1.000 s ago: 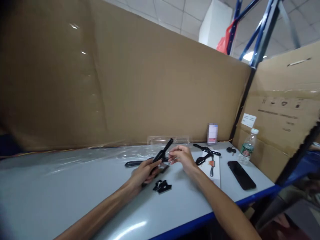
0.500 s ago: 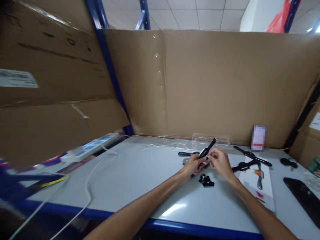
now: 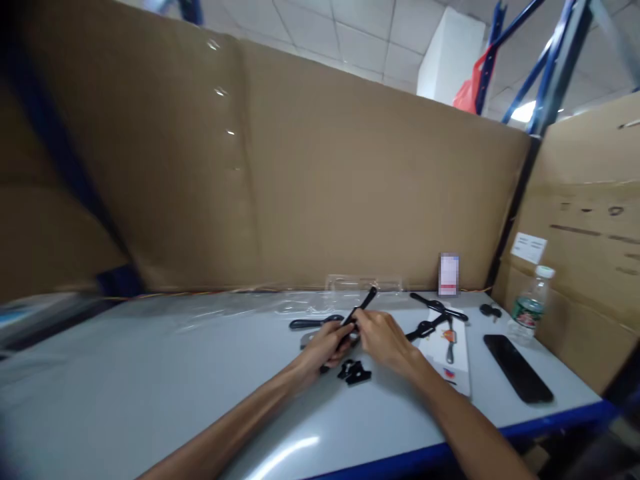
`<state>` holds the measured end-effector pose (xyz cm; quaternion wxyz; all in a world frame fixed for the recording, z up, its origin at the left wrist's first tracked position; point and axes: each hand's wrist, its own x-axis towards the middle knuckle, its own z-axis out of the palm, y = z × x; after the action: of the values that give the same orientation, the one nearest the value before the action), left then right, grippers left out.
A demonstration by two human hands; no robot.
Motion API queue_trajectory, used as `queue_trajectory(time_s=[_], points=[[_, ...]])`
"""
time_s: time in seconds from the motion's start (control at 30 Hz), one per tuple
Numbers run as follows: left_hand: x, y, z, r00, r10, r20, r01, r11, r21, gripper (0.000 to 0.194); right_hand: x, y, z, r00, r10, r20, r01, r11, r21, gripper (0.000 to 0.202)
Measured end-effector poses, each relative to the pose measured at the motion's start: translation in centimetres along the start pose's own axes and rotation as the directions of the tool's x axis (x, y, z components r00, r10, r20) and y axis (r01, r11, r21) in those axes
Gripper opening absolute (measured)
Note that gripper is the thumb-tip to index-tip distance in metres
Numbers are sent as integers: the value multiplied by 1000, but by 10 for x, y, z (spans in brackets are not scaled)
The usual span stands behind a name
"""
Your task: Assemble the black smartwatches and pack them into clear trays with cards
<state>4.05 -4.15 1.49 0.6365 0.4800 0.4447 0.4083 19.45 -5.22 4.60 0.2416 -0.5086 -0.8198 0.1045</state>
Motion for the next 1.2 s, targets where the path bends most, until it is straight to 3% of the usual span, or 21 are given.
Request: queue_trajectory(time_s=[0.07, 0.13, 0.27, 0.37, 0.67, 0.77, 0.9, 1.0, 1.1, 1.2], points=[[0, 0, 2, 999, 31, 9, -31, 999, 5, 32, 1, 6, 4, 985, -160, 57, 167, 974, -156, 40], [3, 0, 1, 1000, 27, -5, -26, 1000, 17, 33, 6, 15, 11, 979, -199, 47, 205, 958, -203, 36], [4, -1, -2, 998, 45, 51, -45, 999, 5, 35, 13, 26, 18, 984, -163, -67, 164, 986, 21, 21], [3, -1, -5, 998, 20, 66, -18, 999, -30, 31, 14, 29, 18, 986, -148, -74, 154, 983, 95, 18], [4, 7, -17, 980, -81, 184, 77, 997, 27, 28, 18, 34, 15, 984, -178, -10, 177, 980, -94, 17], [3, 7, -18, 962, -102, 253, 93, 995, 48, 29, 14, 28, 16, 990, -137, -38, 127, 973, -192, 25], [5, 2, -18, 964, -100, 247, 85, 994, 70, 35, 14, 16, 24, 994, -30, -107, 1, 964, -265, 31], [9, 0, -19, 962, -102, 252, 94, 995, 47, 34, 17, 12, 25, 988, 44, -151, -65, 989, -136, 40], [7, 2, -18, 956, -108, 273, 117, 993, -18, 22, 16, 16, 19, 984, 5, -179, 9, 997, 78, 29], [2, 5, -18, 939, -135, 316, 163, 985, -63, 16, 15, 33, 13, 991, -101, -87, 120, 962, 244, 24]])
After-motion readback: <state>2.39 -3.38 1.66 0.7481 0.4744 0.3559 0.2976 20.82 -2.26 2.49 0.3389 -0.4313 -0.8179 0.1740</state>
